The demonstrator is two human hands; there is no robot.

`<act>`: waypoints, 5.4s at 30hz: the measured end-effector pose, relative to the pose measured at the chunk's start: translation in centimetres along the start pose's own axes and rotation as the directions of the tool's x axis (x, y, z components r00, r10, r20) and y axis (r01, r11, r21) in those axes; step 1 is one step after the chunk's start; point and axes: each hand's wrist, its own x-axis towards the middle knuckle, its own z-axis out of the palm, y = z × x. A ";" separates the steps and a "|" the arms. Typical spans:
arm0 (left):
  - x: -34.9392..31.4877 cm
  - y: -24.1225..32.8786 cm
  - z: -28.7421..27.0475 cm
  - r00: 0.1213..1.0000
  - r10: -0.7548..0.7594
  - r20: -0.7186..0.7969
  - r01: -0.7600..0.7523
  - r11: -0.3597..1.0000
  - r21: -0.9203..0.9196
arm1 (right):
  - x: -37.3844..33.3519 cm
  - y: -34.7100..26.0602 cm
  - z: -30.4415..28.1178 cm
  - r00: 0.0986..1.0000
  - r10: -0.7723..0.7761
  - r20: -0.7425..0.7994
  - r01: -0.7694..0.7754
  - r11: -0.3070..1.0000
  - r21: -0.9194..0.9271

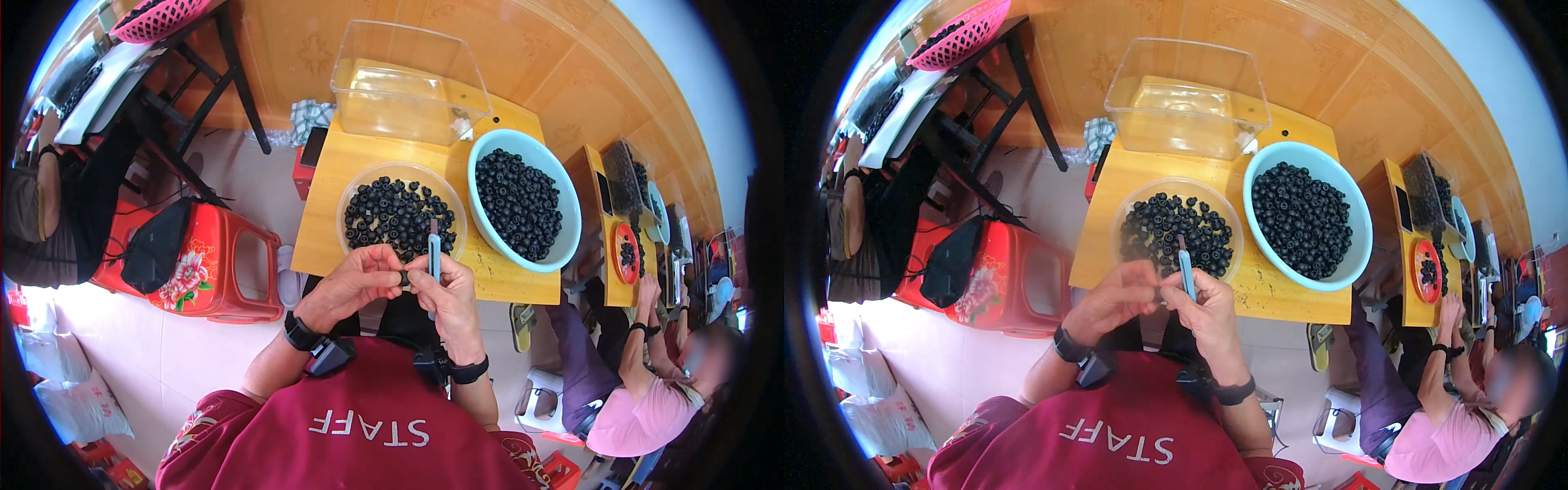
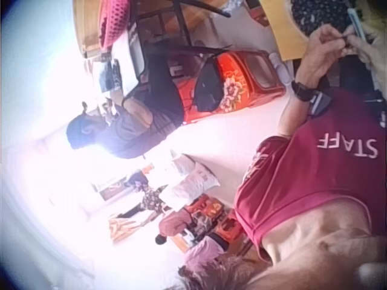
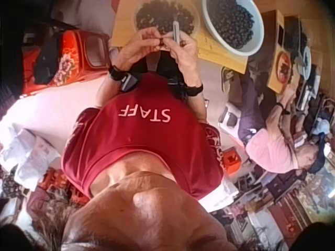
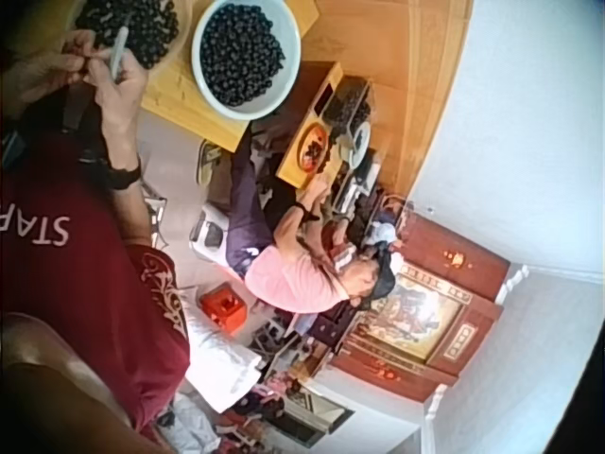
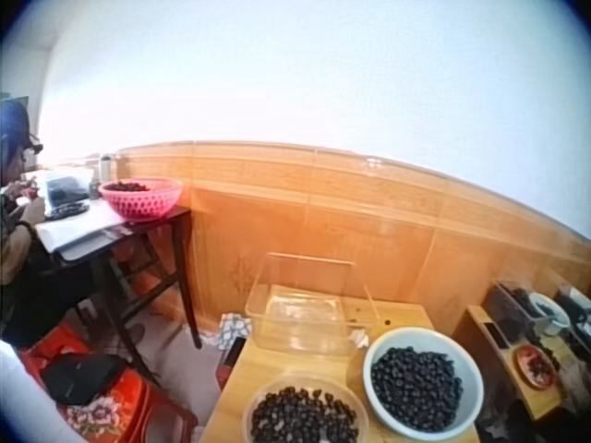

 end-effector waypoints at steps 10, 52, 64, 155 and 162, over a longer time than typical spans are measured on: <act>0.0 -0.7 -1.5 0.996 0.006 -0.092 -0.002 0.999 0.045 | -0.2 0.8 1.3 0.972 -0.233 -0.016 0.215 0.920 -0.329; 8.8 -0.9 -2.1 0.941 0.274 0.200 -0.108 -0.318 0.942 | 4.1 0.3 -8.3 0.572 -0.806 -0.151 0.079 0.238 -0.968; 9.5 -1.3 -1.8 0.929 0.135 0.345 -0.245 -0.473 0.847 | 4.0 0.1 -8.2 0.576 -0.800 -0.167 0.089 0.265 -0.960; 0.8 0.4 1.0 0.995 0.077 -0.066 -0.068 0.989 0.135 | 0.0 0.1 0.7 0.978 -0.195 -0.081 0.175 0.964 -0.200; 0.7 -0.3 -0.1 0.986 0.046 -0.163 -0.012 0.980 0.200 | 0.4 2.3 0.9 0.949 -0.292 -0.120 0.233 0.905 -0.355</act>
